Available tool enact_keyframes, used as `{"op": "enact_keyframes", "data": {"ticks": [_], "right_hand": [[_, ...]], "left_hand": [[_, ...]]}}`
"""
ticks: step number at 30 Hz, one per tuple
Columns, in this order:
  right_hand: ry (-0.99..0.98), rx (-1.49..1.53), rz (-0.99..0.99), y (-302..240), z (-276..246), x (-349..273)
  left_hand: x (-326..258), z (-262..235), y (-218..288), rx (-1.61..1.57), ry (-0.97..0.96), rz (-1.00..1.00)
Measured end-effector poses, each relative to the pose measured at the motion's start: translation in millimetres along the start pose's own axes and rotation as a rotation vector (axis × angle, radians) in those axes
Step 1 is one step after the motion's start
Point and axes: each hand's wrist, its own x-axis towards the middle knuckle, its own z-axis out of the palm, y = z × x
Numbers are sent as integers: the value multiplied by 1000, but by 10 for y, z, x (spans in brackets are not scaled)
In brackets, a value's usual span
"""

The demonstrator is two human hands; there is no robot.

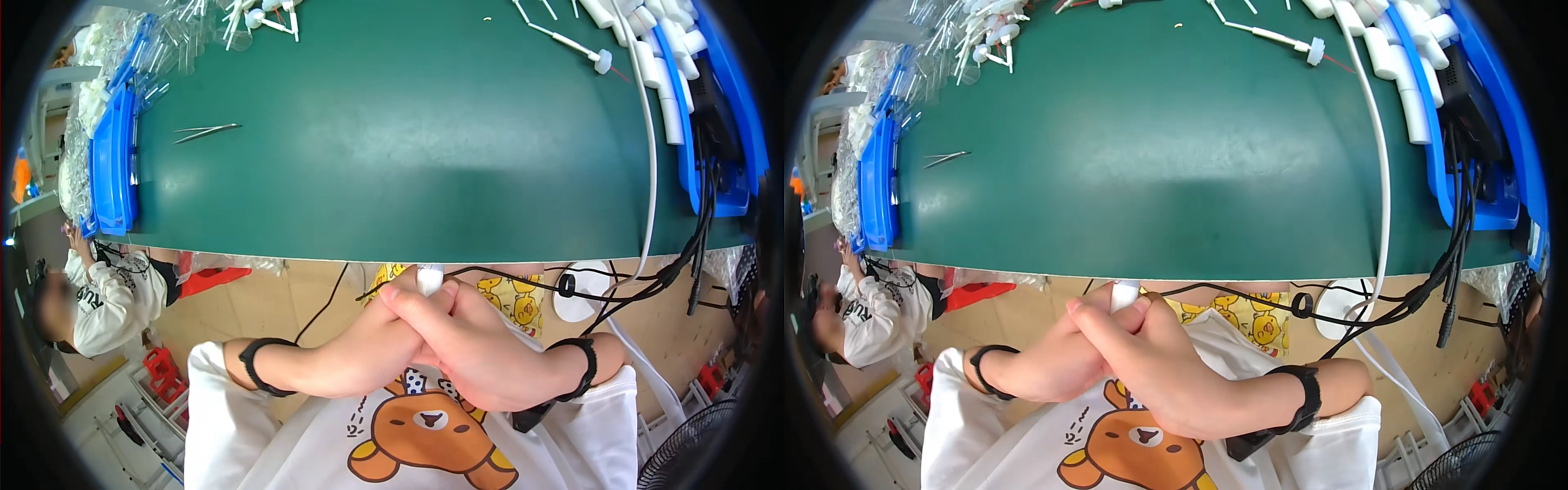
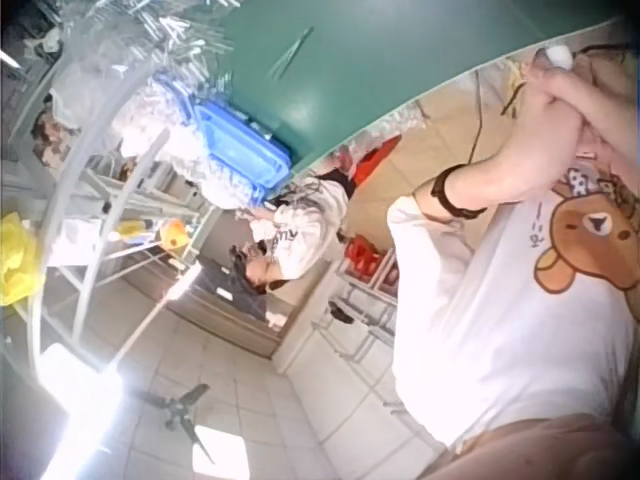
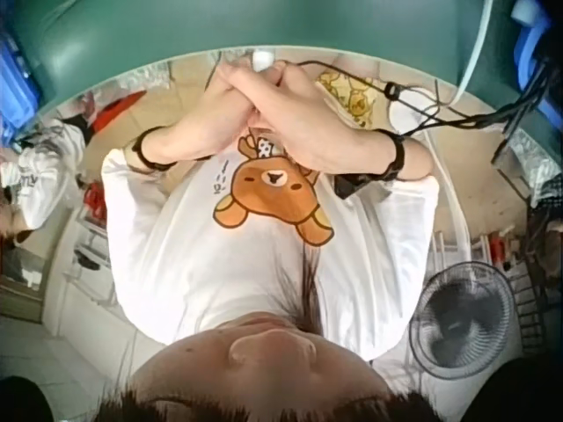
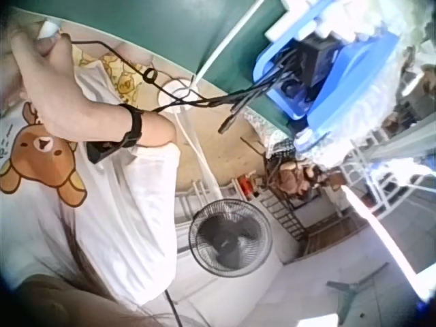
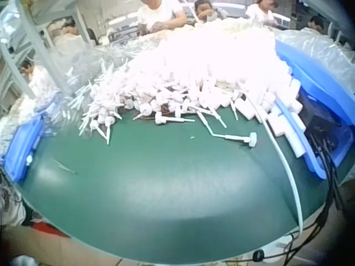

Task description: The person sits at a green workbench and repeatedly picks up small white plastic components and clear plastic tubes. They insert the tubes into the white components by hand, performing a repetitive assembly task. The person handles the items one at a time, occasionally placing finished units on the table.

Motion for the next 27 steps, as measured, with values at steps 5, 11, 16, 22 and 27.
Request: {"op": "enact_keyframes", "data": {"ticks": [5, 11, 16, 22, 27], "right_hand": [[11, -234, -320, 211, -115, 64], [-48, -606, -271, 197, -317, -36], [-78, -313, -433, 318, -285, 23], [-90, -227, -429, 387, -242, 63], [-86, -206, -402, 412, -259, 104]], "left_hand": [[84, -35, -249, 190, 35, 289], [64, -211, -472, 15, -136, 299], [62, -263, -489, -55, -170, 393], [50, -306, -508, -140, -106, 423], [93, -343, -529, -88, -69, 400]]}}
